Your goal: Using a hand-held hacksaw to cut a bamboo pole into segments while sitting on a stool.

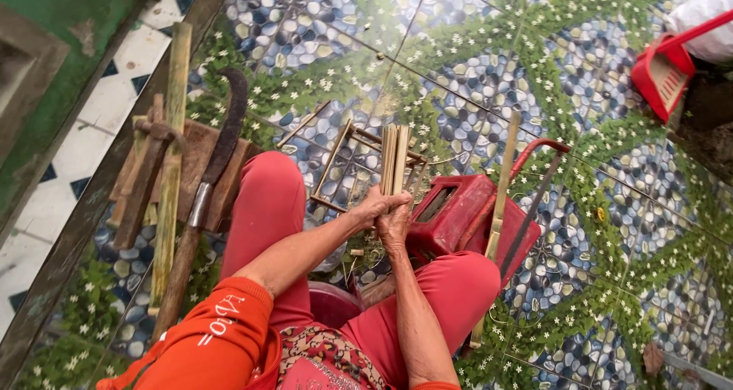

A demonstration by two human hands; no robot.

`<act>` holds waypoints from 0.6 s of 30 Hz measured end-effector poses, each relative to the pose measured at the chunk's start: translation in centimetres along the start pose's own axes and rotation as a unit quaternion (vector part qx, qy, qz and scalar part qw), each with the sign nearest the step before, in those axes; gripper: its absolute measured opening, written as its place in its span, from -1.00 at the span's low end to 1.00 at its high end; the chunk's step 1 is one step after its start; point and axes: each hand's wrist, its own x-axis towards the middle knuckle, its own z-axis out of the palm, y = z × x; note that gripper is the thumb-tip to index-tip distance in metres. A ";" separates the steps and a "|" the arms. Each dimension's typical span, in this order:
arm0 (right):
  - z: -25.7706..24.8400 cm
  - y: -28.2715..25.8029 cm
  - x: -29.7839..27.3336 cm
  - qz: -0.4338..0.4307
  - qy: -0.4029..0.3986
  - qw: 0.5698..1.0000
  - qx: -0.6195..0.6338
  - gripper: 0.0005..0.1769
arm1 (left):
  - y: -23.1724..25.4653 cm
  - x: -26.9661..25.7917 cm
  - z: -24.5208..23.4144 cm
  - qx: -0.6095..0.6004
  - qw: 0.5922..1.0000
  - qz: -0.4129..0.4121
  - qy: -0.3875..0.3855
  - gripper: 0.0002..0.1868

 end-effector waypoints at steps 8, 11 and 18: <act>-2.8 -5.7 -1.9 -0.308 0.086 0.944 -0.080 -0.11 | 9.4 -6.3 2.5 -0.058 0.997 0.041 0.041 -0.48; -4.2 -10.1 -1.9 -0.382 0.072 0.921 -0.036 -0.07 | 16.0 -10.2 2.2 -0.097 0.991 0.089 0.018 -0.57; -6.8 -22.8 -7.2 -0.443 -0.038 0.892 0.078 0.16 | 28.1 -14.4 -6.4 -0.157 0.977 0.128 0.058 -0.72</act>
